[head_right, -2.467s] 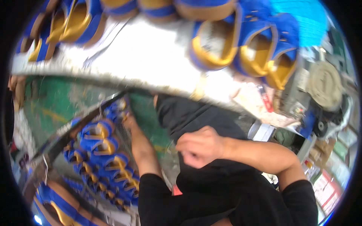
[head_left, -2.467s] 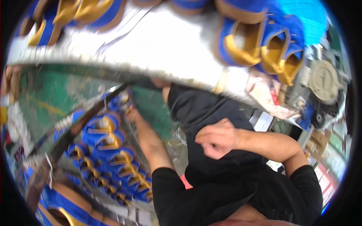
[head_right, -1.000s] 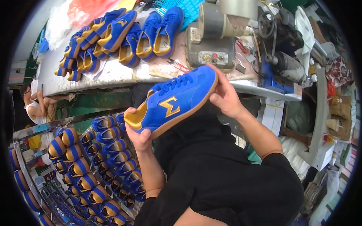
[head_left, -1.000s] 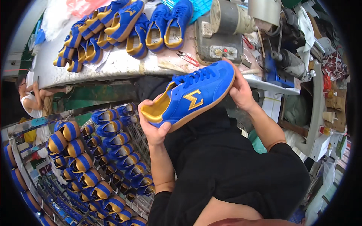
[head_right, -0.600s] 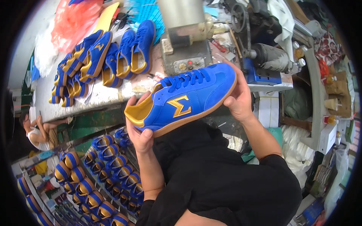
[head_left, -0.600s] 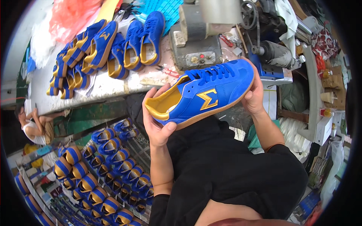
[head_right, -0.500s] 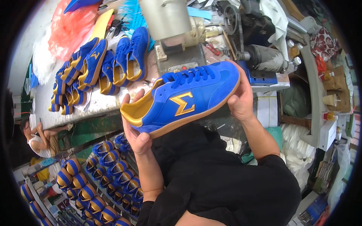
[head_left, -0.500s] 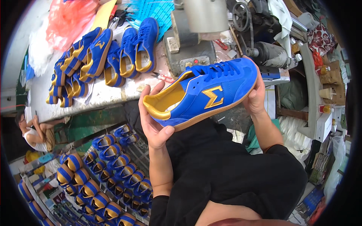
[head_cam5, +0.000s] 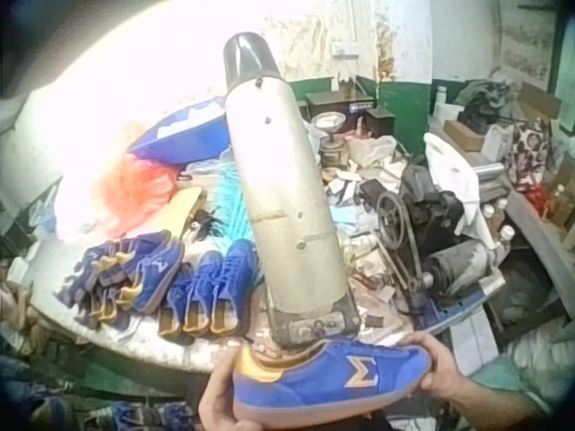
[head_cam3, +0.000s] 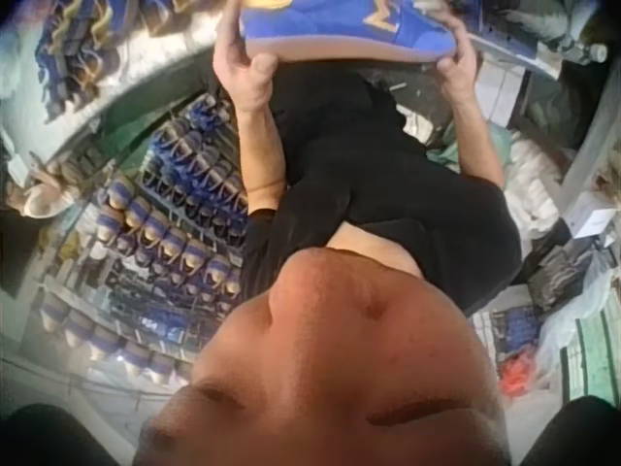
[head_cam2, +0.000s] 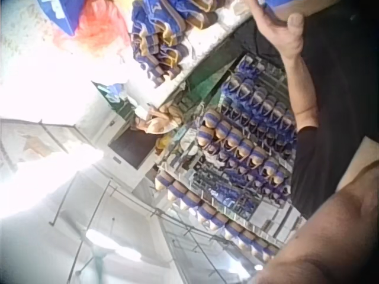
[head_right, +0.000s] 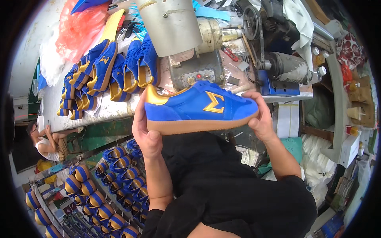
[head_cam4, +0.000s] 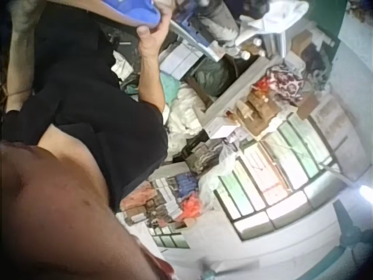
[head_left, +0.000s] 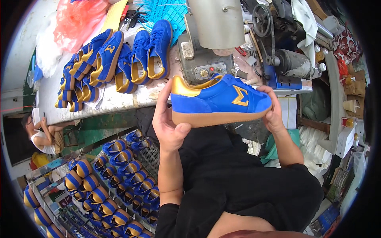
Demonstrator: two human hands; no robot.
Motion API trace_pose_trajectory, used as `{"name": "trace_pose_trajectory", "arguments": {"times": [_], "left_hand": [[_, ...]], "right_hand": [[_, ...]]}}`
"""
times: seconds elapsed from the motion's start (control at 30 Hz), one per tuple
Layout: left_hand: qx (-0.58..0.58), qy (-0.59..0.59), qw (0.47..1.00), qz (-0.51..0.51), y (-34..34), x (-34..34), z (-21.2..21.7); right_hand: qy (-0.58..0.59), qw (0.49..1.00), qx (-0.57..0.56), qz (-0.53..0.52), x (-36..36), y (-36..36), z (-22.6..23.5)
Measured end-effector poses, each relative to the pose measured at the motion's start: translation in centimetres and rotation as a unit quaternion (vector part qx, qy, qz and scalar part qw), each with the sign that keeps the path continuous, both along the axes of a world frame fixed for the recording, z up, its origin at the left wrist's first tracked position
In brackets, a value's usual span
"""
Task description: The person repeatedly picks up blue and gold sneakers from a nearby rack, holds them up to inspect the soles, uppers, and interiors, and then places them back. The person handles the shoes one at a time in a repetitive cycle.
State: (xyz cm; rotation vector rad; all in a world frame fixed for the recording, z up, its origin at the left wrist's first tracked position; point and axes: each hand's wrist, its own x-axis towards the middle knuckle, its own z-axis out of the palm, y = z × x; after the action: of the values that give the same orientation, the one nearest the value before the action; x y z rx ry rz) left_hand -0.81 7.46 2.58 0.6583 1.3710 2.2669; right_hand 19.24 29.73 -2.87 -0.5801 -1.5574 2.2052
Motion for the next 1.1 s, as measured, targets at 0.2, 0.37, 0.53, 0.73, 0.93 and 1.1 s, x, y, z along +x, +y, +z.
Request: {"name": "trace_pose_trajectory", "arguments": {"times": [0.2,0.37,0.53,0.73,0.93,1.1], "left_hand": [[0.018,0.017,0.999,-0.022,2.7,-0.1,1.9],[0.02,0.04,0.998,-0.042,4.6,-0.8,2.6],[0.016,0.043,0.998,-0.051,5.3,-1.5,3.0],[0.01,0.064,0.996,-0.053,6.4,-2.0,3.4],[0.009,0.045,0.997,-0.056,6.8,-2.1,3.5],[0.004,0.028,0.999,-0.036,6.4,-3.0,3.0]], "right_hand": [[0.006,0.996,-0.002,0.094,2.3,0.7,0.2],[0.006,0.994,0.003,0.112,3.3,0.6,0.1],[0.015,0.992,0.031,0.119,3.1,0.7,0.1],[0.005,0.995,0.011,0.102,3.1,0.4,0.3],[0.005,0.995,0.017,0.095,3.1,0.6,0.2],[-0.001,0.994,0.019,0.112,2.7,0.6,0.6]]}}
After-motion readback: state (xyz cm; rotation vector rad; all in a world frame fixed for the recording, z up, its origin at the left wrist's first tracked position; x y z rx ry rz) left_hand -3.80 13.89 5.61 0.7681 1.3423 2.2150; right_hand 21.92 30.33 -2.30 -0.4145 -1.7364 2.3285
